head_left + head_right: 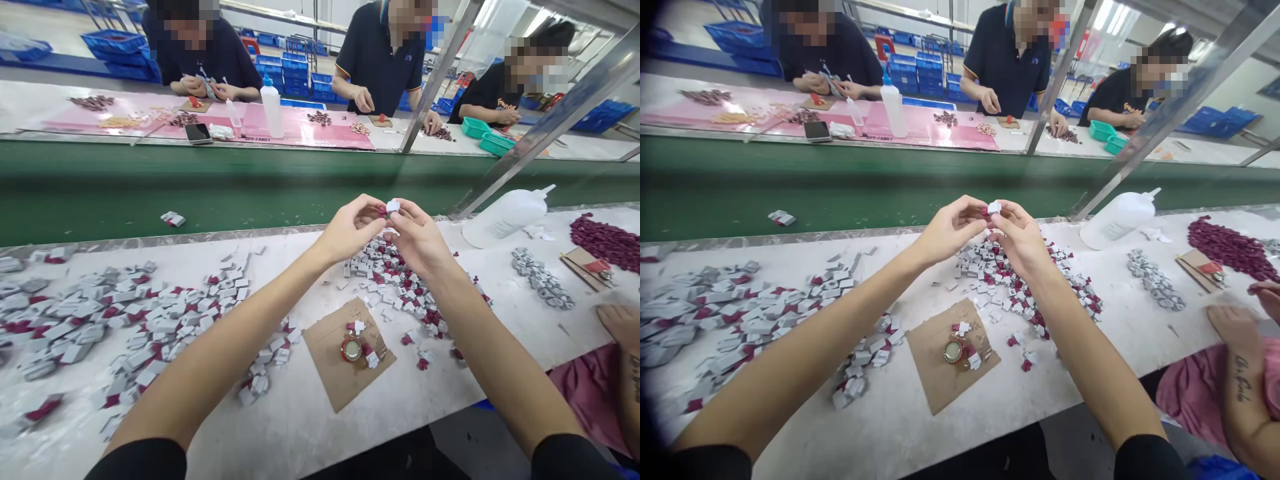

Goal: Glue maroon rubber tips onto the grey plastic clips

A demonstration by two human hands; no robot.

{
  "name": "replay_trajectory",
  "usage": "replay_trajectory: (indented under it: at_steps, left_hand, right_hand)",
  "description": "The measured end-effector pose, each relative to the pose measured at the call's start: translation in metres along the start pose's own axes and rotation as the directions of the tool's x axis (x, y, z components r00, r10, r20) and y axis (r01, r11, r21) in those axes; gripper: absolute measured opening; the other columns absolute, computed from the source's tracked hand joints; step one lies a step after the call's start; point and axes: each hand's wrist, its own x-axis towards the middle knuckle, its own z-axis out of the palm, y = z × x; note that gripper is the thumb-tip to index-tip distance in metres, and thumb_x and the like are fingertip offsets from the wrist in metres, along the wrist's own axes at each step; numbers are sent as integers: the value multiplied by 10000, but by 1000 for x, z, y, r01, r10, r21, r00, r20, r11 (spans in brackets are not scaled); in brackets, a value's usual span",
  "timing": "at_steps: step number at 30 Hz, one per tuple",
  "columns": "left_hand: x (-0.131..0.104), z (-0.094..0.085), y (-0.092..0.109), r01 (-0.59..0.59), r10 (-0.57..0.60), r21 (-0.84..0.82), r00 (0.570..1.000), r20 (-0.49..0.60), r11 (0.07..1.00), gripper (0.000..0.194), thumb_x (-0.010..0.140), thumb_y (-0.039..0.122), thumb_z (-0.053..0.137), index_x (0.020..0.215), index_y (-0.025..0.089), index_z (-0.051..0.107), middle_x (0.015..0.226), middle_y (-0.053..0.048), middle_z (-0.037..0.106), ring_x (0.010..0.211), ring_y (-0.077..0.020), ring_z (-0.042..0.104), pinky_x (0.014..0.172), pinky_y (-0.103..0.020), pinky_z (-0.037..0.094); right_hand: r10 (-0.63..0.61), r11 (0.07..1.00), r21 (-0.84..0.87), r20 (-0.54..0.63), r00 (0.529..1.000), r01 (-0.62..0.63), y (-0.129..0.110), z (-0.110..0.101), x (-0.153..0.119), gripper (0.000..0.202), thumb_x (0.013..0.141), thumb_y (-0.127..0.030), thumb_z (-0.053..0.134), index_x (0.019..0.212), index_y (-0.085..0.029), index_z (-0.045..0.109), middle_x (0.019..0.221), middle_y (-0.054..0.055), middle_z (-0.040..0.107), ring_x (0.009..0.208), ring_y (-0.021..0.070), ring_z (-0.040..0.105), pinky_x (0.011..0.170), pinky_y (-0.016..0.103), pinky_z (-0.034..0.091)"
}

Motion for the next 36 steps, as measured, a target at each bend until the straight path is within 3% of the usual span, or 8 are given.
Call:
replay_trajectory:
  at_steps: [5,9,13,16,22,25,28,36]
  left_hand:
    - [-54,5,22,-40,40,4,997,-64,999,136,1022,328,729,1034,203,676,992,-66,787,895,-198,730,846,-344,573]
    - [-94,-6,32,105,-110,106,993,38,989,261,1101,409,637,944,203,675,889,-34,752,791,-179,678,786,-332,530]
    - [-129,-13,43,291,-311,122,925,220,949,347,1127,461,610,902,206,679,856,-26,743,804,-184,688,810,-334,534]
    - [-143,-12,50,370,-386,109,872,302,922,316,1123,462,626,936,212,678,885,-28,762,823,-189,704,807,-335,544]
    - [-132,-24,41,272,-384,418,899,211,867,350,1150,468,544,1006,205,724,1053,-87,812,937,-250,728,894,-407,562]
    - [-115,-57,19,311,-271,797,943,-192,517,259,1119,267,522,1164,151,749,1256,-187,764,1226,-362,681,1109,-522,510]
    - [-103,-99,-6,367,-279,907,910,-305,205,460,965,67,545,1384,124,727,1378,-251,705,1379,-455,602,1187,-605,461]
    - [-95,-148,-36,201,-362,924,929,-74,327,227,927,133,620,1040,202,805,1161,-158,777,1189,-370,729,1095,-466,547]
  right_hand:
    - [-16,1000,-18,59,998,17,2,15,-42,438,816,-586,964,1070,-293,759,1039,18,753,801,176,694,667,329,611]
    - [-146,915,-355,150,978,191,-5,14,-83,353,949,-439,890,1246,-291,769,1219,65,777,874,206,760,762,371,650]
    - [-260,673,-560,431,864,482,-15,10,-120,165,1065,-267,742,1210,-297,814,1106,72,835,970,266,798,843,410,639]
    - [-232,675,-549,475,849,492,-18,11,-137,187,1080,-224,706,1215,-301,811,1109,68,851,1002,279,809,849,408,643]
    - [-55,805,-551,297,953,219,-12,3,-155,124,1068,-360,760,1146,-310,842,1074,66,831,951,270,788,832,402,674]
    - [25,815,-568,238,971,118,-8,-5,-170,169,1050,-432,791,1132,-300,858,1063,76,832,942,274,792,792,387,678]
    - [87,820,-569,234,968,63,-5,-8,-186,198,1054,-451,786,1143,-297,874,1074,80,844,949,278,811,790,390,686]
    - [120,843,-537,240,963,29,2,2,-198,174,1056,-303,746,1168,-288,879,1156,74,874,1036,274,832,846,391,696]
